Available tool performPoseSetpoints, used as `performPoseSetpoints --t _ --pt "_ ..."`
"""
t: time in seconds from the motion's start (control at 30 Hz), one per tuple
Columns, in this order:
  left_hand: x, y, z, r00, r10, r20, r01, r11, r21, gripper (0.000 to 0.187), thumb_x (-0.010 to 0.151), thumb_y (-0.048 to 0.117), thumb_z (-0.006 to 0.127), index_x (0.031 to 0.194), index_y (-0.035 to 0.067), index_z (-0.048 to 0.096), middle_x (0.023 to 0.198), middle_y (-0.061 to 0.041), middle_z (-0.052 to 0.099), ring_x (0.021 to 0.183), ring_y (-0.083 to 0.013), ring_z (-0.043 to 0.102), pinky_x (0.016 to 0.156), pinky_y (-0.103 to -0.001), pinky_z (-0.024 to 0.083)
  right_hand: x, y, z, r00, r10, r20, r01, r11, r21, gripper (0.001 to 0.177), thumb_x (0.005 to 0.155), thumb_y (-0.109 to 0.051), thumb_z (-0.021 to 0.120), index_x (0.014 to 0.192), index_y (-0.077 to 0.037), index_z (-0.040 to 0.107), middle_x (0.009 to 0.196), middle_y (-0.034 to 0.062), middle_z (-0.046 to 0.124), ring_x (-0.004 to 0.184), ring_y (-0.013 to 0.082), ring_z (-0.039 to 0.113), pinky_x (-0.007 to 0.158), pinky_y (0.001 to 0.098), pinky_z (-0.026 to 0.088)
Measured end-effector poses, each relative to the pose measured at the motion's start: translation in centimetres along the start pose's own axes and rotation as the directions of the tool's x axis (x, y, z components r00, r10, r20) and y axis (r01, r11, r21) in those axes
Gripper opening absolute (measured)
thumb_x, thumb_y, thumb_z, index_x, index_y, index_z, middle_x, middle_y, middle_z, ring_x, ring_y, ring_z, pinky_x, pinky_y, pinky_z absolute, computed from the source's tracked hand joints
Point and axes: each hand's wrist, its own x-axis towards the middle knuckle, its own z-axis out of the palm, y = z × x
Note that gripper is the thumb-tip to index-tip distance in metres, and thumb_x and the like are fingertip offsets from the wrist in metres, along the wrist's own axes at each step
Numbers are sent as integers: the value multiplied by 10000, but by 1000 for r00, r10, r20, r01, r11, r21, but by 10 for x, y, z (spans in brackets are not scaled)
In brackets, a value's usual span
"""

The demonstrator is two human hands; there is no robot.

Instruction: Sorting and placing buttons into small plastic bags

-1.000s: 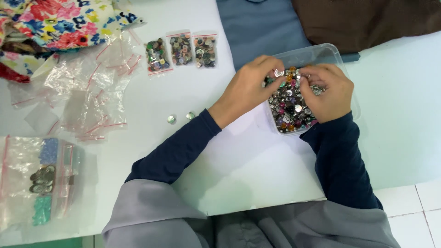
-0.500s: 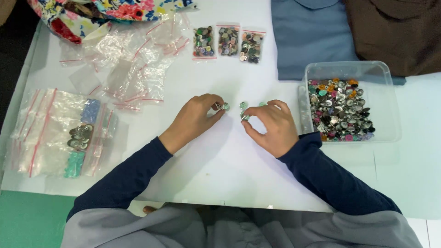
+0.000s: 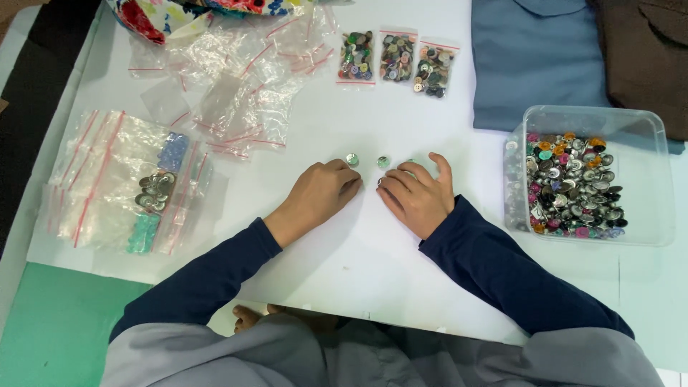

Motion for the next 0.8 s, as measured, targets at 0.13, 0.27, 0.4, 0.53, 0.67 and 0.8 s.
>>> performPoseSetpoints --t 0.13,0.27,0.4,0.53,0.67,0.8 --pt "2 7 -12 996 -79 35 81 993 -82 184 946 112 677 1102 55 756 853 -148 740 739 -280 741 693 -341 588 -6 5 3 1000 28 -4 -28 1000 -14 56 930 -198 769 937 -151 739 946 3 714 992 204 623 1076 575 323" --pt "5 9 -17 988 -147 47 152 979 -138 175 945 125 677 1088 38 729 819 -142 739 722 -280 744 666 -348 592 -4 3 0 998 62 -11 -62 998 16 42 940 -182 767 940 -146 747 923 1 712 964 205 625 1070 566 321" --pt "4 7 -17 995 -94 13 94 996 -11 141 962 120 675 1064 52 745 802 -138 737 697 -272 738 663 -330 593 -5 4 0 998 67 -2 -67 998 -5 18 943 -169 759 948 -154 752 921 -6 714 954 202 627 1081 568 324" --pt "2 11 -19 995 -92 24 91 995 27 165 966 122 666 1081 32 743 807 -165 731 693 -291 735 649 -337 591 -6 4 1 998 70 2 -70 997 -8 22 946 -171 757 953 -150 754 911 -3 708 946 204 623 1080 573 320" --pt "-2 15 -20 997 -75 29 73 995 67 206 934 142 708 1095 18 742 815 -175 737 699 -296 741 650 -345 593 -6 3 2 997 79 -4 -79 997 -4 28 948 -169 753 970 -151 756 916 0 710 955 214 627 1072 580 321" --pt "-3 4 -3 1000 9 -9 -7 981 194 183 906 118 737 1070 39 757 787 -141 732 669 -283 736 652 -339 586 -4 2 0 996 85 -7 -85 996 6 32 952 -162 749 974 -141 760 916 9 712 951 221 628 1067 584 326"
